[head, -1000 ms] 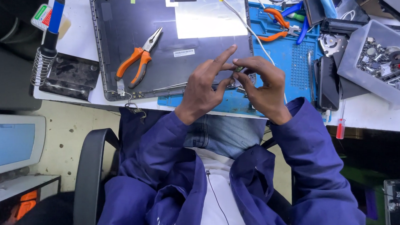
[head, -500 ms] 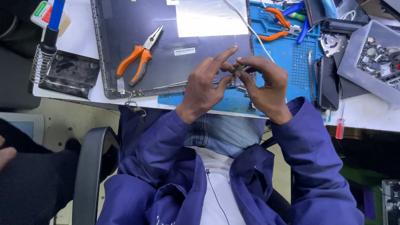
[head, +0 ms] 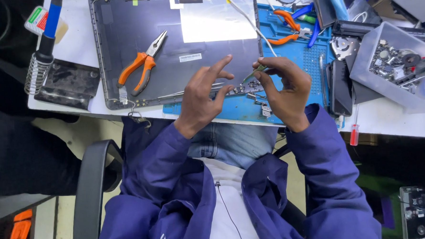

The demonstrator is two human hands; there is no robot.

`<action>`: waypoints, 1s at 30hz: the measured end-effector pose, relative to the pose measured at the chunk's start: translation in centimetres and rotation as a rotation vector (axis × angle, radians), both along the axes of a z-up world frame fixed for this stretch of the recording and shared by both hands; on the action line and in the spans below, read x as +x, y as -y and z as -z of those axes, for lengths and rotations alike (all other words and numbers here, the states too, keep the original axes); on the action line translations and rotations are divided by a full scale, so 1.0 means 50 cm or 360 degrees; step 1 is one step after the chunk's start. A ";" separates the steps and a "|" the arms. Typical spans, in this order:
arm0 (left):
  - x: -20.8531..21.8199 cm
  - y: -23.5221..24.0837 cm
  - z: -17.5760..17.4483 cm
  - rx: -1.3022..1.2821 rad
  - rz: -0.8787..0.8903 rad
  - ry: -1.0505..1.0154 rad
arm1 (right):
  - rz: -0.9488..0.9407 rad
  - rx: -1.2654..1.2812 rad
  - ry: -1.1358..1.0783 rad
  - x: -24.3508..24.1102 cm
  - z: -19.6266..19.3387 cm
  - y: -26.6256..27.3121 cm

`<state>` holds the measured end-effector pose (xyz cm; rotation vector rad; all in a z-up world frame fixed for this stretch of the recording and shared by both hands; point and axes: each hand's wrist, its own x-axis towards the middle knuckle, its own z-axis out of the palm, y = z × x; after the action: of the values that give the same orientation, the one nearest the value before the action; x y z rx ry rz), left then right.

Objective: The person uses a soldering iron to work on a circuit board attached to a monitor panel. They then use a desoldering pump to remove solder and place a small metal component onto the board, followed by more soldering.

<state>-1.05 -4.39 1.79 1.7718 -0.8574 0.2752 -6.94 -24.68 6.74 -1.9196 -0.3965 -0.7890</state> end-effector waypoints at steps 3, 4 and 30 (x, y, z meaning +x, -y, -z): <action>0.003 -0.003 0.015 0.0035 -0.0028 0.0051 | 0.0111 0.0038 0.0016 -0.013 -0.014 0.023; -0.001 -0.004 0.024 0.0068 -0.0051 0.0068 | 0.0156 0.0074 0.0002 -0.022 -0.017 0.030; -0.003 -0.005 0.059 0.0087 -0.0082 0.0087 | 0.0699 0.0223 -0.0334 -0.163 0.064 0.096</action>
<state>-1.22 -4.15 -1.14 1.8465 -0.8665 0.3378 -15.11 -29.46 3.54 -1.9564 0.2128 -0.8568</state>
